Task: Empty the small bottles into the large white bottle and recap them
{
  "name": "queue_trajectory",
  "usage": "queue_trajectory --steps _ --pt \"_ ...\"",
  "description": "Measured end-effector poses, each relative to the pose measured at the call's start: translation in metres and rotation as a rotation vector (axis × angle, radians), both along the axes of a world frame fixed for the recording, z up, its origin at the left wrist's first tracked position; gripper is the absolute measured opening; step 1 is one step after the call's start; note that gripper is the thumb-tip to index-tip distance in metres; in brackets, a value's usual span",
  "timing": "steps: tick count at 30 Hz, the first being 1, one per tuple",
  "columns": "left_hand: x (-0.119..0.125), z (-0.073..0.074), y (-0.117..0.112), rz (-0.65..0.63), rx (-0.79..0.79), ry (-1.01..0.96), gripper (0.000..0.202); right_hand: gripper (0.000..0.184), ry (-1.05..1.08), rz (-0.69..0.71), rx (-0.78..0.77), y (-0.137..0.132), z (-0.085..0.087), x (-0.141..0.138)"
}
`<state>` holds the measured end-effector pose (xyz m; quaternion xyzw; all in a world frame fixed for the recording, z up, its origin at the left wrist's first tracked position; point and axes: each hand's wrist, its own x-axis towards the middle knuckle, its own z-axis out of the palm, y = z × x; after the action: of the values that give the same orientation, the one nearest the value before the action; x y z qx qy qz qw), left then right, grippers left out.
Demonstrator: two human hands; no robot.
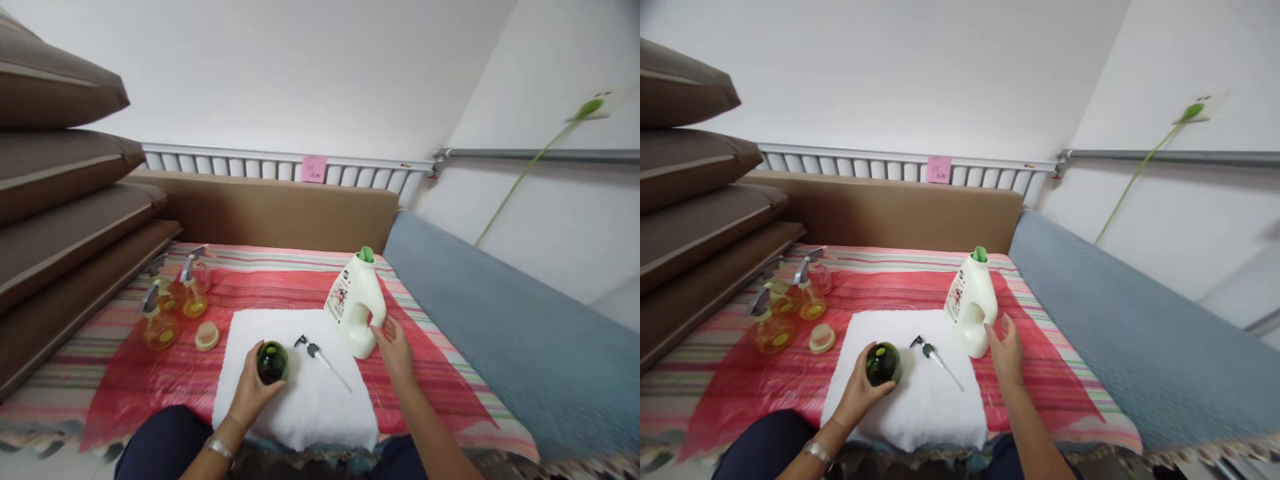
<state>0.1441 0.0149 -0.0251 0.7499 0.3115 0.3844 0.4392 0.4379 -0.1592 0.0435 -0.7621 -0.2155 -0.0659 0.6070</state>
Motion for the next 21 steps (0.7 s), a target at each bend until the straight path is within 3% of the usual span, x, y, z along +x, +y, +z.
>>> queue_trajectory --steps 3,6,14,21 --pt "-0.001 0.005 -0.003 0.004 -0.001 0.001 0.080 0.054 0.102 0.092 -0.020 0.011 -0.011 0.001" --pt "0.000 0.008 -0.004 0.002 -0.003 0.008 0.081 0.046 0.180 0.081 -0.061 0.019 -0.017 0.004" --pt "0.000 -0.001 -0.002 -0.016 -0.010 0.012 0.082 0.052 0.278 0.111 0.037 0.039 -0.015 0.017" --pt "0.000 -0.002 0.000 -0.005 -0.061 0.001 0.085 0.045 0.239 0.156 0.055 0.030 -0.018 0.015"
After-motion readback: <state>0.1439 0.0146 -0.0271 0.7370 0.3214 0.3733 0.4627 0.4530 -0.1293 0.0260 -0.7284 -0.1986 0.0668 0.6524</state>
